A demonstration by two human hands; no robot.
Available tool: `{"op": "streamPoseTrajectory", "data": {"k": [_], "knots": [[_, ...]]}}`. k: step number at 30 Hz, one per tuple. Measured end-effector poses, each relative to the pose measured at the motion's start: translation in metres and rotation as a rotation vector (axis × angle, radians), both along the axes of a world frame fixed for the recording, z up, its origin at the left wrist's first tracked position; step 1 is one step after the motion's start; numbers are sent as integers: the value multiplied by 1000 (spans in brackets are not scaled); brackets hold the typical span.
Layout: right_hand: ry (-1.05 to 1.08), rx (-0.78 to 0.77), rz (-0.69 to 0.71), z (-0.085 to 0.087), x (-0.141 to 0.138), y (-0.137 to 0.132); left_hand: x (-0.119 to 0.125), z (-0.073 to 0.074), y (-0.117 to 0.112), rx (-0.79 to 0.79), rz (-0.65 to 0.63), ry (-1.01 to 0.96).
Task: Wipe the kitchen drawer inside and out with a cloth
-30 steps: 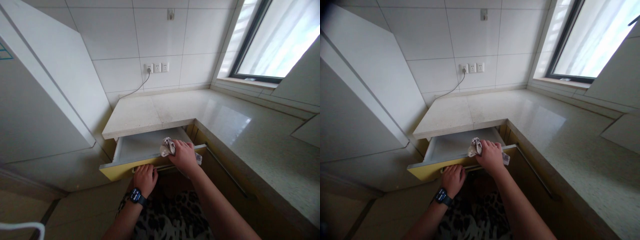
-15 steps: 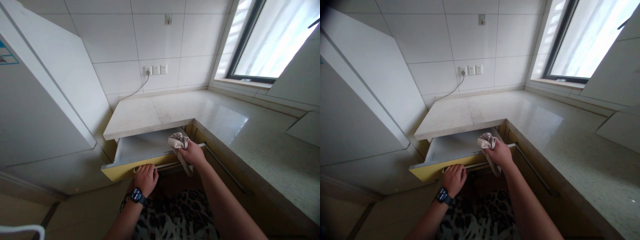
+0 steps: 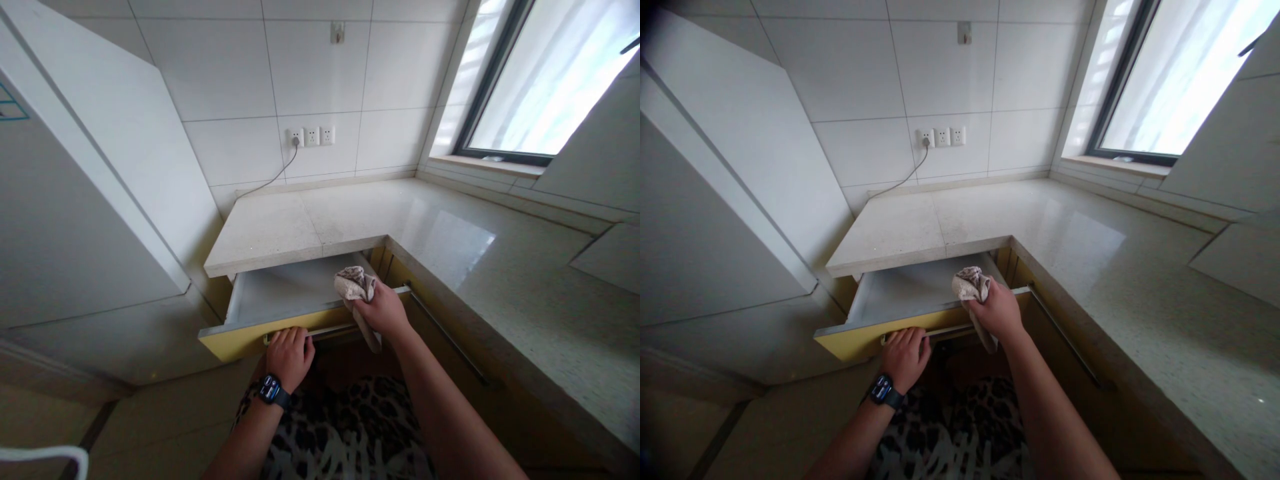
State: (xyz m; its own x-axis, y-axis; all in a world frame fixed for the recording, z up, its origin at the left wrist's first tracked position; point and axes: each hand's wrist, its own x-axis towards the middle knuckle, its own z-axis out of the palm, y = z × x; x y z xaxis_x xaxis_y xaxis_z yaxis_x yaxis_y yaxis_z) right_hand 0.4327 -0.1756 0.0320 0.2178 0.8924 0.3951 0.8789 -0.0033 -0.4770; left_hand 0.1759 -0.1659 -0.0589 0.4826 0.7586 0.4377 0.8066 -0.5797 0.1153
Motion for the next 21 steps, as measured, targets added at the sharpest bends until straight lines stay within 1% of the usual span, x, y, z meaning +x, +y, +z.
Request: {"op": "streamPoseTrajectory", "data": {"k": [21], "knots": [[-2,-3,-1,1,-1,-3,0,-1,-2,-11,4,6]]}}
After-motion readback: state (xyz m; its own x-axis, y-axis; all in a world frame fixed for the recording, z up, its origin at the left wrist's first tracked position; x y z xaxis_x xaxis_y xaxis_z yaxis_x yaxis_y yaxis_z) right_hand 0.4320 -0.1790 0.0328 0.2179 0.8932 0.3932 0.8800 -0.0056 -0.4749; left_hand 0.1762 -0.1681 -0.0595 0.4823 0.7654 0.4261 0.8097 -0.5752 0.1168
